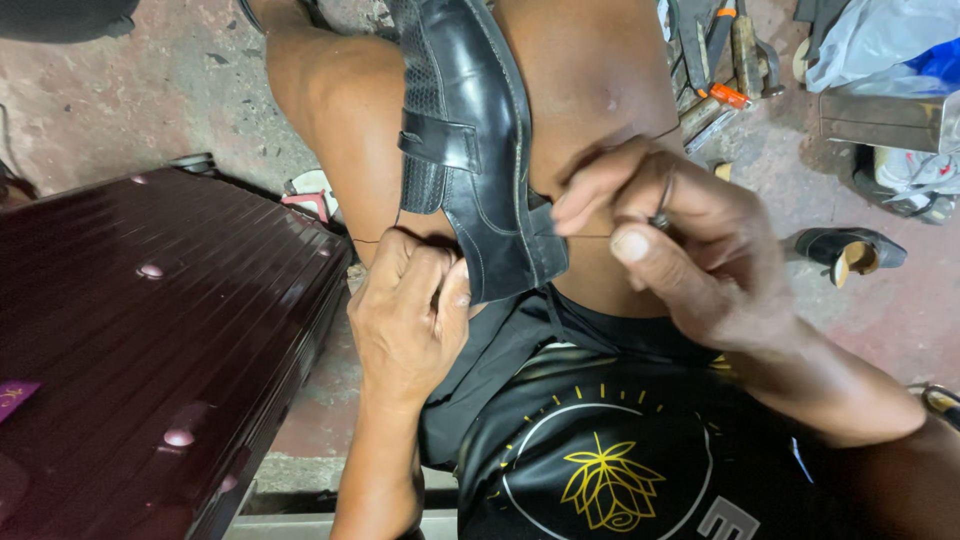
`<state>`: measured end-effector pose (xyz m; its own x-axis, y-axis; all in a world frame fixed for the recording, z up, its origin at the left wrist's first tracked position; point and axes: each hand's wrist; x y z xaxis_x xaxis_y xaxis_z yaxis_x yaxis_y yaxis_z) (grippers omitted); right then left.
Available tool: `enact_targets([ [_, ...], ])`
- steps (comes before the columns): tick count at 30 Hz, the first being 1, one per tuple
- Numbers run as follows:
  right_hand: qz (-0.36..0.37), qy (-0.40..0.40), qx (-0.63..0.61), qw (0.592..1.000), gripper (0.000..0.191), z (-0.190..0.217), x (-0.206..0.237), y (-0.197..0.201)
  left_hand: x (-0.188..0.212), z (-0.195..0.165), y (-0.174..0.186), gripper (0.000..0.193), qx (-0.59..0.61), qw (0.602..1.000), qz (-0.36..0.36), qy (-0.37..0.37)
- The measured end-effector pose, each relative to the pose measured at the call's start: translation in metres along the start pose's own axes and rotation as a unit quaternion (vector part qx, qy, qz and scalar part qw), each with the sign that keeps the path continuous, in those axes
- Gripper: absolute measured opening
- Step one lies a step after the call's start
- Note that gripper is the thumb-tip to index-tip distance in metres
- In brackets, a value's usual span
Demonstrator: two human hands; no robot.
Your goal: The person stitches the heel counter of a black leather shoe using a needle and thread. They repeatedly push the needle through the leather and pull the thread tight to secure the seam.
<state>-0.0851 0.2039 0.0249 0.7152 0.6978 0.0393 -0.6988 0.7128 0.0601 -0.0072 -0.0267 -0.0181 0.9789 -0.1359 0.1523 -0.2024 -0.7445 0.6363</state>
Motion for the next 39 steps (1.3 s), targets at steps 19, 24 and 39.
enact_targets([
  [19,-0.029,-0.047,0.173,0.983,0.023,-0.029,-0.04,-0.048,0.011,0.027,0.009,0.028,0.032,0.999,-0.037,0.014],
  [24,-0.012,-0.059,-0.019,0.998,0.018,-0.031,-0.018,-0.024,0.027,0.035,0.012,0.015,0.313,0.942,-0.066,0.098],
  [39,0.001,-0.062,0.314,0.947,0.021,-0.015,0.04,0.06,0.003,-0.032,-0.001,0.027,0.222,0.973,-0.057,0.044],
])
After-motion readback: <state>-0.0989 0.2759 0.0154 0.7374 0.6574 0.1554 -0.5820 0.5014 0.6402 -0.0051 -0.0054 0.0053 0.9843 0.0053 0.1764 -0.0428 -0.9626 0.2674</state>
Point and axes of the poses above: each hand's wrist, its own x-axis away from the middle knuckle, its own y-axis out of the back of the hand, z = x × y, and after that the axes turned 14 degrees about z, right-handed
